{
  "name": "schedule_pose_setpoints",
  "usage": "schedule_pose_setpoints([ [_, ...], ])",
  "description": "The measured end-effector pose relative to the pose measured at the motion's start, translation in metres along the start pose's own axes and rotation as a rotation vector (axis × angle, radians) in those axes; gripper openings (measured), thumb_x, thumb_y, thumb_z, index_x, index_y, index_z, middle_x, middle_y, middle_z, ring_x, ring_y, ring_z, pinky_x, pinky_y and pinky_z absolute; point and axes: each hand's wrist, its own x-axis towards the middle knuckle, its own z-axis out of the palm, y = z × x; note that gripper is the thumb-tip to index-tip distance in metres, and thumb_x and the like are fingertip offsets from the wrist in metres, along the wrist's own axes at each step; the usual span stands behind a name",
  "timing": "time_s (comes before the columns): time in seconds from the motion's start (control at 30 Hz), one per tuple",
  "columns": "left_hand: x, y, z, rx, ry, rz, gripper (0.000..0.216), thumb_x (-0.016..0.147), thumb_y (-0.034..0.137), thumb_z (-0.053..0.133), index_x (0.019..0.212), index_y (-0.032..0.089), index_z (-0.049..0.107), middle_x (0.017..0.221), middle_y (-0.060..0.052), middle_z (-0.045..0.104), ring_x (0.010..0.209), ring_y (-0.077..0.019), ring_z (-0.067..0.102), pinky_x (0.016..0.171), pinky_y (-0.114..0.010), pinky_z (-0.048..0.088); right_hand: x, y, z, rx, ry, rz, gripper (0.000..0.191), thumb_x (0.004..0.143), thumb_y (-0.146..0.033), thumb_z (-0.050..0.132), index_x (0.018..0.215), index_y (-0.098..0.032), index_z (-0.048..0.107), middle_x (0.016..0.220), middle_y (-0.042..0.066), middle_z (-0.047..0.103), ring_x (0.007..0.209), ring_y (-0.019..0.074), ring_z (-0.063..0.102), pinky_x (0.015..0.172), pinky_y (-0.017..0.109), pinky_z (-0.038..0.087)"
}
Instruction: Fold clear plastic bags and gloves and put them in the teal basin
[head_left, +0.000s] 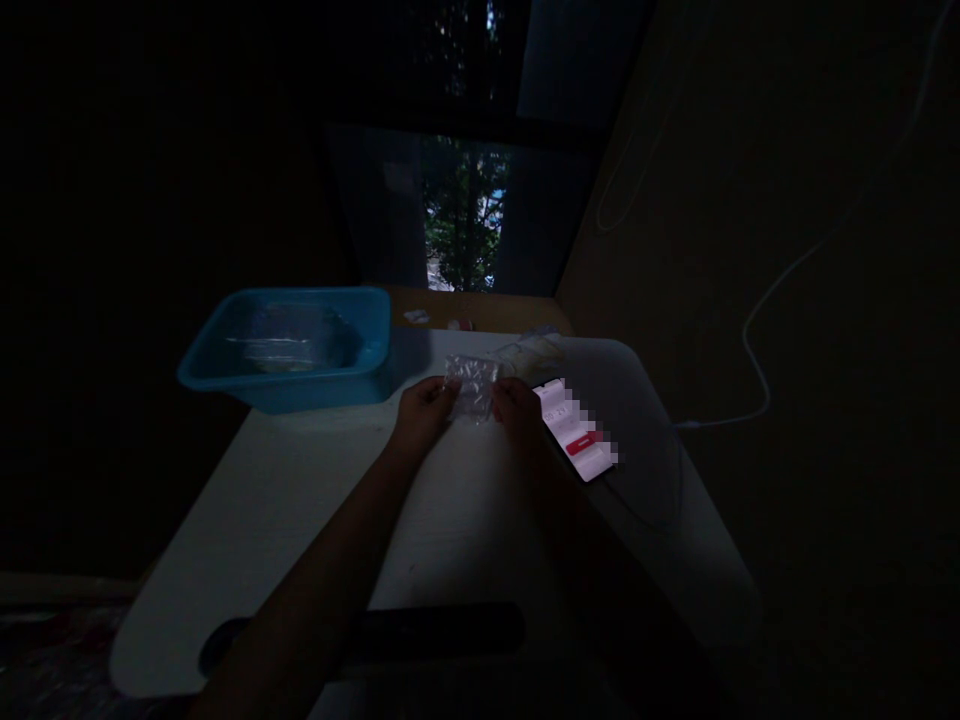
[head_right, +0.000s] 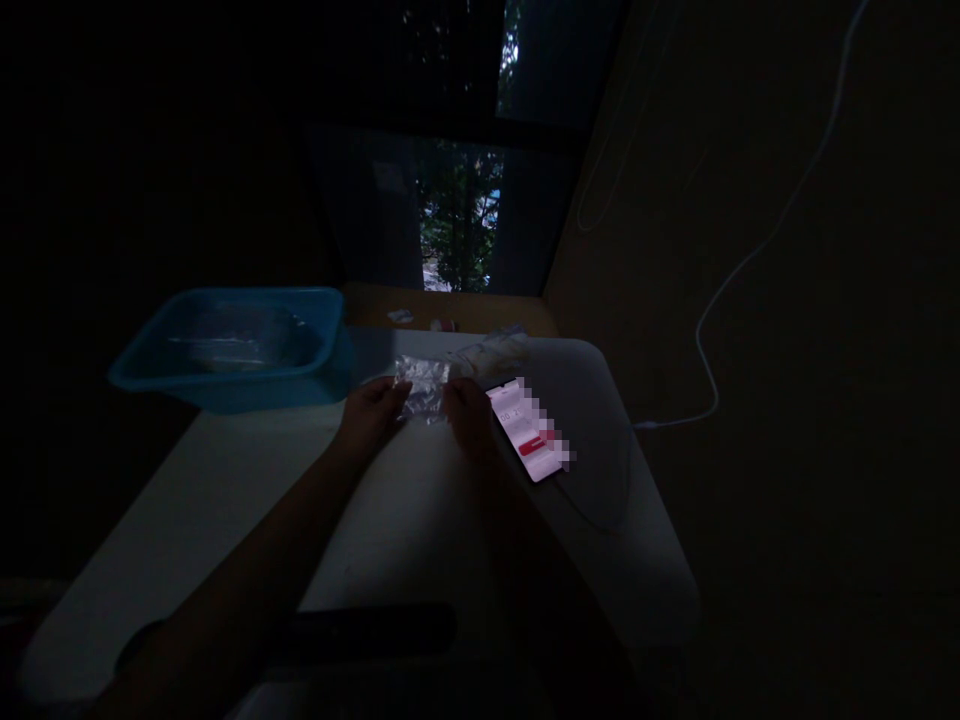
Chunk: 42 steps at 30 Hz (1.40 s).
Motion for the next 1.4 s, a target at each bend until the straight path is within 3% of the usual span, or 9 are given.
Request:
schedule_pose_setpoints([
  [0.27, 0.000, 0.002, 0.000, 0.071, 0.023, 0.086, 0.022, 0.059, 0.035, 0.064, 0.054, 0.015, 0.056, 0.047, 0.005, 0.046, 0.045, -0.0067, 0.040, 0.045, -0.019, 0.031, 0.000, 0.000, 0.001, 0.050, -0.023, 0.015, 0.023, 0.069, -0.040, 0.045, 0.057, -0.021, 0.043, 0.043, -0.006, 0.040, 0.040, 0.0079, 0.036, 0.043, 0.021, 0.029],
  [0.6, -0.003, 0.007, 0.002, 0.107, 0.037, 0.072, 0.023, 0.060, 0.037, 0.061, 0.055, 0.015, 0.055, 0.049, 0.005, 0.047, 0.046, -0.0073, 0.040, 0.045, -0.020, 0.031, -0.002, -0.007, 0.000, -0.039, -0.029, -0.001, 0.023, 0.068, -0.038, 0.045, 0.054, -0.020, 0.044, 0.046, -0.006, 0.041, 0.047, 0.0087, 0.039, 0.049, 0.022, 0.031],
  [1.07, -0.001, 0.004, 0.000, 0.124, 0.040, 0.103, 0.025, 0.063, 0.037, 0.059, 0.053, 0.016, 0.051, 0.045, 0.006, 0.041, 0.044, -0.0067, 0.036, 0.044, -0.019, 0.029, -0.001, -0.006, 0.000, 0.056, -0.017, 0.032, 0.022, 0.069, -0.038, 0.044, 0.056, -0.020, 0.045, 0.043, -0.006, 0.040, 0.041, 0.0076, 0.037, 0.044, 0.021, 0.031],
  [1.4, -0.002, 0.004, 0.001, 0.045, 0.007, 0.073, 0.028, 0.062, 0.041, 0.063, 0.058, 0.015, 0.054, 0.047, 0.006, 0.045, 0.042, -0.0055, 0.036, 0.042, -0.019, 0.028, 0.000, -0.002, 0.002, -0.043, -0.012, -0.032, 0.024, 0.070, -0.038, 0.044, 0.054, -0.021, 0.042, 0.045, -0.005, 0.040, 0.049, 0.0094, 0.040, 0.048, 0.022, 0.032],
])
